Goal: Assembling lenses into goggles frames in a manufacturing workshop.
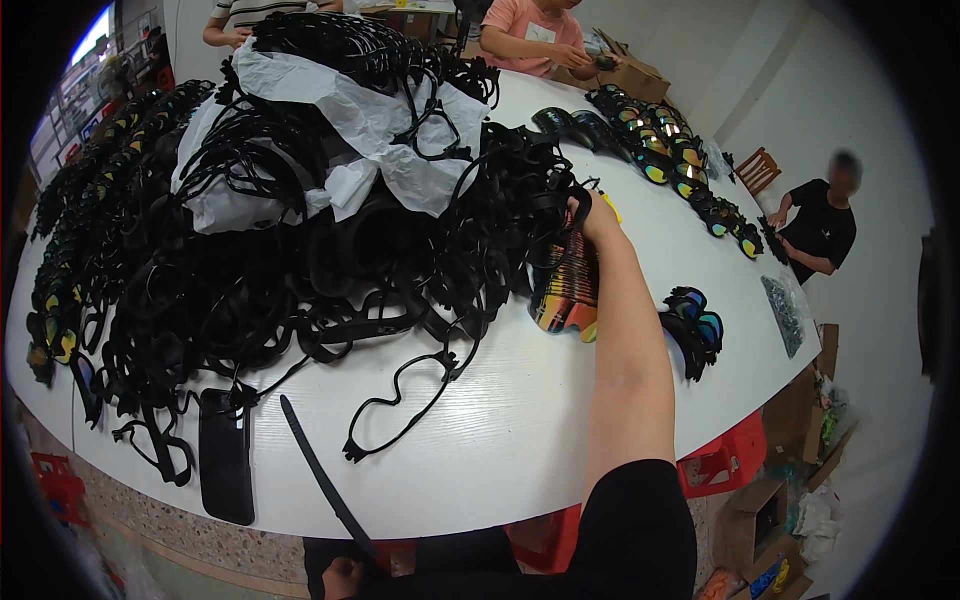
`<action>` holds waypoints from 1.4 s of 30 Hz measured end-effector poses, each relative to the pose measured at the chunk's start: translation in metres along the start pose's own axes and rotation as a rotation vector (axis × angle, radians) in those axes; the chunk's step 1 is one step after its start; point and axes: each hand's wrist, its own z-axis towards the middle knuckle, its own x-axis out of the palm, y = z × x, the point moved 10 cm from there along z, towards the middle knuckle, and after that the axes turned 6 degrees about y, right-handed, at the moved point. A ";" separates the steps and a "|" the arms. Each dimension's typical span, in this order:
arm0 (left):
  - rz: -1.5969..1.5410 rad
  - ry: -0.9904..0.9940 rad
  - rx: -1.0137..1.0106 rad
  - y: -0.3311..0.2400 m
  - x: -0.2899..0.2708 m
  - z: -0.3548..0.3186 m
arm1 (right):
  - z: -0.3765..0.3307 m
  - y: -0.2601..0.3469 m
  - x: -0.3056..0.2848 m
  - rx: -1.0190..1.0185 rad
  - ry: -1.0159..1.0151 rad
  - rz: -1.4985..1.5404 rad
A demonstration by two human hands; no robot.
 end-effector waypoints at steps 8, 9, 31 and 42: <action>-0.076 0.033 0.010 0.003 0.006 0.003 | -0.017 0.002 -0.015 -0.104 -0.360 -0.023; -0.046 -0.002 0.055 0.010 0.007 0.005 | -0.013 0.004 -0.017 -0.108 -0.361 -0.019; -0.018 0.050 -0.024 -0.054 -0.016 -0.022 | -0.008 -0.021 0.020 -0.114 -0.053 -0.080; -0.310 0.164 -0.028 -0.044 -0.012 -0.033 | -0.096 0.002 0.019 0.011 -0.021 0.004</action>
